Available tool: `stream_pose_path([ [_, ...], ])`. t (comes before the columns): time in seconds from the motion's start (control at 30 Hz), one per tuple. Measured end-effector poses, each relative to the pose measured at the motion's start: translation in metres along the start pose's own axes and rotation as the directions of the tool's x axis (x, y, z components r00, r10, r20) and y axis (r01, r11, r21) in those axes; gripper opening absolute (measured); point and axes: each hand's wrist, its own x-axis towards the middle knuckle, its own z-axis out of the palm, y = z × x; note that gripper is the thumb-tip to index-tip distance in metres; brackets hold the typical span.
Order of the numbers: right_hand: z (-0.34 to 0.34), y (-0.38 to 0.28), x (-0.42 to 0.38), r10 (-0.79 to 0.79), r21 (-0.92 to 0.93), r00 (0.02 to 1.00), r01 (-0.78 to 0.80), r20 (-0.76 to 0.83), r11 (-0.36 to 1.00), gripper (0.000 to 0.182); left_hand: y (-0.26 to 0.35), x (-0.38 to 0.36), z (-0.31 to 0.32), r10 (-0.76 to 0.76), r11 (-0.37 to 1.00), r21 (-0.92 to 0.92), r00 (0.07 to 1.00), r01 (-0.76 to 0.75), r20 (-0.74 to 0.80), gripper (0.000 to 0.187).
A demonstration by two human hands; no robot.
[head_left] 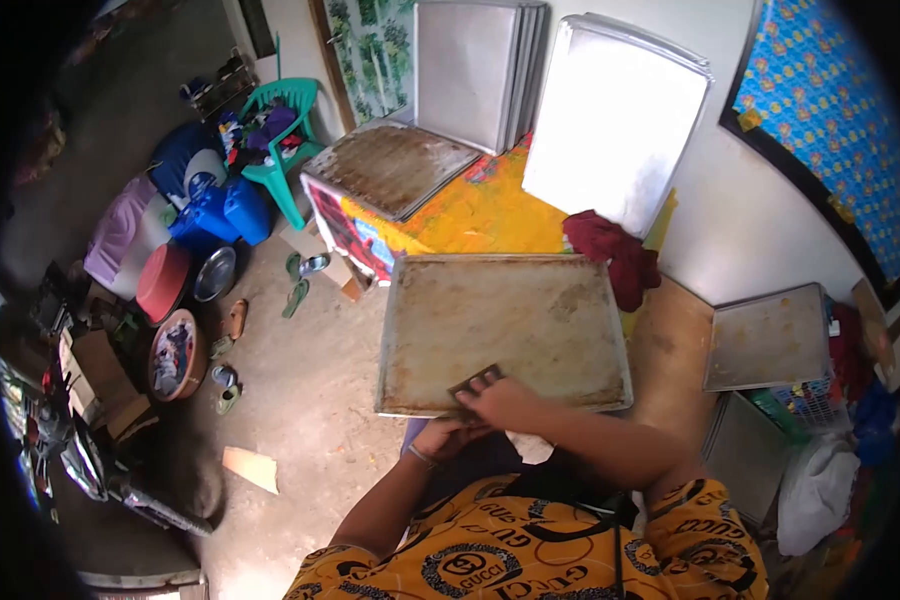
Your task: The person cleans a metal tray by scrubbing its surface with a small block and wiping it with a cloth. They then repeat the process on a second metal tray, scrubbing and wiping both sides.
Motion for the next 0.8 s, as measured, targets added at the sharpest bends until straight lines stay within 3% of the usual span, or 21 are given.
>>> stream_pose_path([
  [0.03, 0.012, 0.018, -0.013, -0.043, 0.002, 0.999, 0.043, -0.006, 0.999, 0.044, 0.001, 0.0, 0.0, 0.006, 1.0, -0.014, 0.999, -0.005, 0.039, 0.054],
  [0.1, 0.001, 0.043, -0.058, 0.04, -0.043, 0.997, -0.037, 0.063, 0.998, 0.05, 0.005, -0.002, 0.006, 0.014, 1.0, -0.013, 0.998, -0.013, 0.065, 0.048],
  [0.17, 0.011, 0.078, -0.118, -0.018, -0.121, 0.999, 0.024, 0.052, 0.992, 0.055, 0.0, -0.001, -0.01, 0.019, 1.0, -0.024, 0.995, -0.017, 0.096, 0.045],
  [0.2, 0.002, 0.088, -0.146, 0.001, -0.128, 0.991, 0.016, 0.132, 0.992, 0.054, -0.002, 0.003, -0.015, 0.017, 1.0, -0.027, 0.993, -0.014, 0.12, 0.044],
  [0.23, -0.009, 0.095, -0.17, 0.026, -0.133, 0.978, 0.002, 0.208, 0.991, 0.054, 0.004, 0.002, 0.003, 0.004, 1.0, -0.018, 0.999, -0.003, 0.038, 0.046],
  [0.37, -0.006, 0.118, -0.213, 0.053, -0.144, 0.97, -0.019, 0.238, 0.989, 0.05, 0.003, 0.008, 0.004, -0.019, 1.0, -0.021, 0.998, 0.02, 0.062, 0.049],
  [0.43, -0.004, 0.123, -0.199, 0.035, -0.084, 0.975, -0.017, 0.221, 0.996, 0.049, 0.0, 0.012, 0.002, -0.036, 0.999, -0.02, 0.998, 0.037, 0.054, 0.05],
  [0.57, 0.013, 0.105, -0.107, -0.162, -0.137, 0.986, 0.164, 0.024, 0.977, 0.049, -0.003, 0.013, 0.006, -0.023, 0.998, -0.053, 0.998, 0.026, 0.058, 0.055],
  [0.67, 0.015, 0.075, -0.011, -0.243, -0.108, 0.97, 0.241, -0.007, 0.965, 0.046, -0.003, 0.013, 0.001, -0.074, 0.997, 0.046, 0.986, 0.068, 0.15, 0.061],
  [0.8, 0.016, 0.027, 0.086, -0.357, -0.035, 0.934, 0.356, -0.034, 0.934, 0.043, -0.002, 0.01, 0.0, -0.072, 0.992, 0.108, 0.991, 0.061, 0.108, 0.064],
])
